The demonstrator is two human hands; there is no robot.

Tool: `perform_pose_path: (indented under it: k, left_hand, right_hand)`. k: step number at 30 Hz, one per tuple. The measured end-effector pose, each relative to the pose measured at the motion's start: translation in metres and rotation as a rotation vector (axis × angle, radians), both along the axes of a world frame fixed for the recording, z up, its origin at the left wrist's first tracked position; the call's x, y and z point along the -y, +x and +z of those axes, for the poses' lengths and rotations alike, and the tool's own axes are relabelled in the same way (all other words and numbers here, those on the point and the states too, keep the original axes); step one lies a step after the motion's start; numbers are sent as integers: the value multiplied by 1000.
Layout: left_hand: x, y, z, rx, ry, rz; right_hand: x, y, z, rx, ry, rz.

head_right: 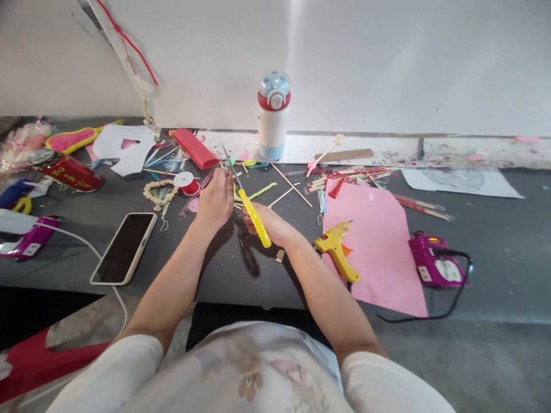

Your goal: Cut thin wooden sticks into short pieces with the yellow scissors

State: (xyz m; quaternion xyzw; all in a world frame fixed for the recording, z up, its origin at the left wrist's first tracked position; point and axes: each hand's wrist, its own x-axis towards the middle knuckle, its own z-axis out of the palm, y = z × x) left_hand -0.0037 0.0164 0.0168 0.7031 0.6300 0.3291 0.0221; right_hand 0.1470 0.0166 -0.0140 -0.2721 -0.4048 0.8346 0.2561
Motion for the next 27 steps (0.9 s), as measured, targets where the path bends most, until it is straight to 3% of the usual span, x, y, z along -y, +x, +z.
perform_pose_path:
  k: [7, 27]
  left_hand:
    - [-1, 1, -2, -20, -17, -48]
    - [-1, 2, -3, -45, 15, -47]
  right_hand:
    - [5, 3, 10, 17, 33, -29]
    - [8, -1, 15, 79, 63, -108]
